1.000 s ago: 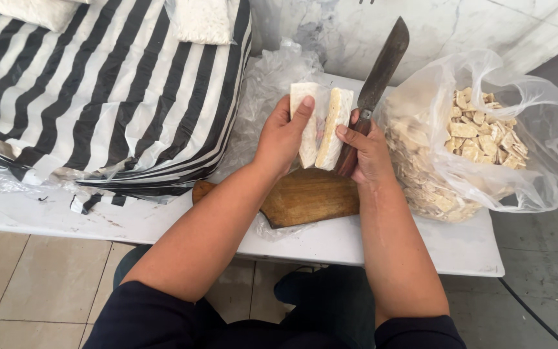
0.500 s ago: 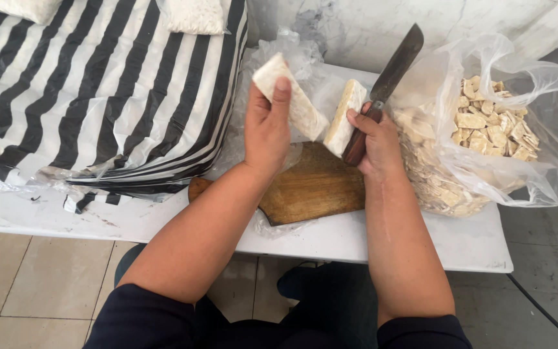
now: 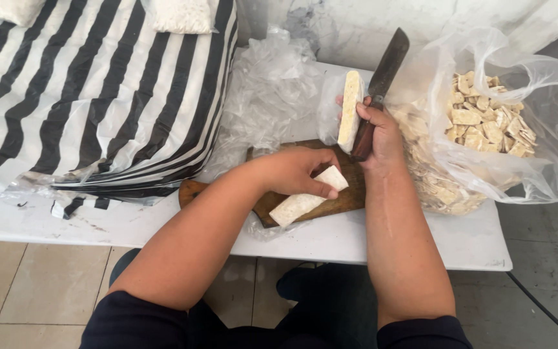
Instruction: The person slices a white frozen block into thin pieces on a wooden cutting board using a knife. The slices are then transferred into a clear plastic bag. The person repeats the slicing process with another block.
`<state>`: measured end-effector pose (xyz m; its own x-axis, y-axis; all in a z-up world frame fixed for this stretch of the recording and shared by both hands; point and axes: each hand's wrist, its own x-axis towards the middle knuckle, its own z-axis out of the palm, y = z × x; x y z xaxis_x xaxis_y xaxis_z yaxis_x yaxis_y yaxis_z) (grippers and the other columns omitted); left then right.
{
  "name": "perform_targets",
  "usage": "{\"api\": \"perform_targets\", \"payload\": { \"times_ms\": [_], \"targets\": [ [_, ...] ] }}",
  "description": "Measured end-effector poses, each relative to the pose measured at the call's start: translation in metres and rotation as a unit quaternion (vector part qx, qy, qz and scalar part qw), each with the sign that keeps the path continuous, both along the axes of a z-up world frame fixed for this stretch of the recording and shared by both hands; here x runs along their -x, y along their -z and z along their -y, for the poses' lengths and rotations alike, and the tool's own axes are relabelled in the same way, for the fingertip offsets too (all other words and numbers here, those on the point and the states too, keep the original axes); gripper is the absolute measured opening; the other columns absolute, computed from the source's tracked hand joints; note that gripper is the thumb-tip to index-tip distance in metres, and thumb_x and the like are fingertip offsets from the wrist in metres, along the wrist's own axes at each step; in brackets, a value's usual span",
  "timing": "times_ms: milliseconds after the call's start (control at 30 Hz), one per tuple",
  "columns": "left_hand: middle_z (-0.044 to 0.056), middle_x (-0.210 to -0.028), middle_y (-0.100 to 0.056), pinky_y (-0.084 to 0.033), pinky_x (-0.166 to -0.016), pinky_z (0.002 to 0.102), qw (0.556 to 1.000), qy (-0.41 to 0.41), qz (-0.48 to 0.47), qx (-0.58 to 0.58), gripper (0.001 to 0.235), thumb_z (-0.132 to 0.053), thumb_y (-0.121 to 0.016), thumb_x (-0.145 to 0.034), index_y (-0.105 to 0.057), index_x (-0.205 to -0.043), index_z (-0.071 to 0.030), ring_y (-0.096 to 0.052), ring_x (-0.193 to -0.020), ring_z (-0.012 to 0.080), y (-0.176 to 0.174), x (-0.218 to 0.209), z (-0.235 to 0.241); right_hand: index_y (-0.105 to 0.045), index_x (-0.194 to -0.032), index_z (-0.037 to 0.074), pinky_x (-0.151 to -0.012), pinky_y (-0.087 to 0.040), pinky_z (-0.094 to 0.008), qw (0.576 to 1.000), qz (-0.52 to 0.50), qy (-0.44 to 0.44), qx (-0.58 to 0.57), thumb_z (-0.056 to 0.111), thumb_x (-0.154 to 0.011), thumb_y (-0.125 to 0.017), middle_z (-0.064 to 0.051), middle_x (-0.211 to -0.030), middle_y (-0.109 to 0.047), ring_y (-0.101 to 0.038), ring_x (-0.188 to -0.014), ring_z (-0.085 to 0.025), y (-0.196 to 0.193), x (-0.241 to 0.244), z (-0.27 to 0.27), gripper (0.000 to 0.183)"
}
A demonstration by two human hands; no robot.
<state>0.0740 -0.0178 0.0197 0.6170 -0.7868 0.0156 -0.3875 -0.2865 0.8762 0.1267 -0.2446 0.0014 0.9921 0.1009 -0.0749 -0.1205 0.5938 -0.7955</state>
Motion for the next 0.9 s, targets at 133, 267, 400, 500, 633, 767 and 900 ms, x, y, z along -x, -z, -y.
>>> {"api": "perform_targets", "payload": {
  "times_ms": [133, 267, 400, 500, 633, 767, 900],
  "targets": [
    [0.016, -0.114, -0.072, -0.056, -0.091, 0.040, 0.997, -0.075, -0.015, 0.016, 0.076, -0.044, -0.088, -0.074, -0.056, -0.131, -0.006, -0.070, -0.106, 0.0282, 0.015, -0.007, 0.003, -0.056, -0.122, -0.002, -0.085, -0.063, -0.041, 0.999, 0.019, 0.023, 0.016, 0.004, -0.089, -0.069, -0.024, -0.123, -0.069, -0.073, -0.097, -0.029, -0.002, 0.004, -0.005, 0.036],
    [0.017, -0.120, -0.068, -0.054, -0.096, 0.037, 0.965, -0.216, -0.077, 0.125, 0.077, -0.047, -0.077, -0.088, -0.042, -0.136, 0.003, -0.069, -0.111, 0.0265, 0.022, -0.022, 0.004, -0.056, -0.128, -0.004, -0.092, -0.062, -0.040, 0.998, 0.050, -0.006, 0.026, 0.005, -0.088, -0.073, -0.020, -0.123, -0.069, -0.073, -0.102, -0.028, -0.010, 0.011, -0.012, 0.044],
    [0.010, -0.113, -0.070, -0.054, -0.090, 0.030, 0.880, -0.292, -0.129, 0.352, 0.046, -0.037, -0.066, -0.101, -0.059, -0.125, 0.001, -0.065, -0.103, 0.0164, 0.026, -0.029, 0.008, -0.057, -0.131, -0.007, -0.093, -0.061, -0.040, 0.996, 0.068, -0.037, 0.043, 0.006, -0.088, -0.077, -0.018, -0.118, -0.069, -0.072, -0.104, -0.027, -0.015, 0.023, -0.023, 0.049],
    [0.007, -0.100, -0.068, -0.052, -0.080, 0.027, 0.846, -0.299, -0.166, 0.408, 0.032, -0.026, -0.071, -0.100, -0.062, -0.113, 0.001, -0.061, -0.090, 0.0117, 0.028, -0.031, 0.007, -0.056, -0.130, -0.002, -0.094, -0.060, -0.038, 0.994, 0.074, -0.056, 0.052, 0.006, -0.087, -0.079, -0.015, -0.114, -0.069, -0.072, -0.105, -0.025, -0.014, 0.030, -0.031, 0.049],
    [0.003, -0.099, -0.068, -0.051, -0.080, 0.024, 0.845, -0.309, -0.106, 0.423, 0.021, -0.019, -0.073, -0.097, -0.064, -0.108, -0.004, -0.060, -0.091, 0.0079, 0.030, -0.030, 0.008, -0.055, -0.127, 0.003, -0.093, -0.058, -0.036, 0.993, 0.077, -0.057, 0.065, 0.006, -0.093, -0.080, -0.010, -0.114, -0.066, -0.068, -0.105, -0.021, -0.010, 0.035, -0.041, 0.042],
    [0.004, -0.095, -0.063, -0.049, -0.078, 0.025, 0.800, -0.343, -0.122, 0.477, 0.017, -0.018, -0.069, -0.103, -0.058, -0.107, -0.005, -0.056, -0.086, 0.0109, 0.029, -0.032, 0.010, -0.054, -0.125, 0.005, -0.087, -0.057, -0.037, 0.992, 0.083, -0.054, 0.080, 0.010, -0.091, -0.080, -0.013, -0.111, -0.069, -0.068, -0.101, -0.024, -0.013, 0.037, -0.045, 0.042],
    [0.004, -0.106, -0.061, -0.056, -0.082, 0.028, 0.783, -0.362, -0.135, 0.487, 0.026, -0.020, -0.069, -0.092, -0.050, -0.107, -0.010, -0.061, -0.095, 0.0127, 0.025, -0.031, 0.010, -0.057, -0.128, 0.004, -0.091, -0.058, -0.034, 0.993, 0.083, -0.072, 0.040, 0.011, -0.090, -0.082, -0.009, -0.114, -0.068, -0.068, -0.104, -0.021, -0.018, 0.041, -0.047, 0.047]
  ]
}}
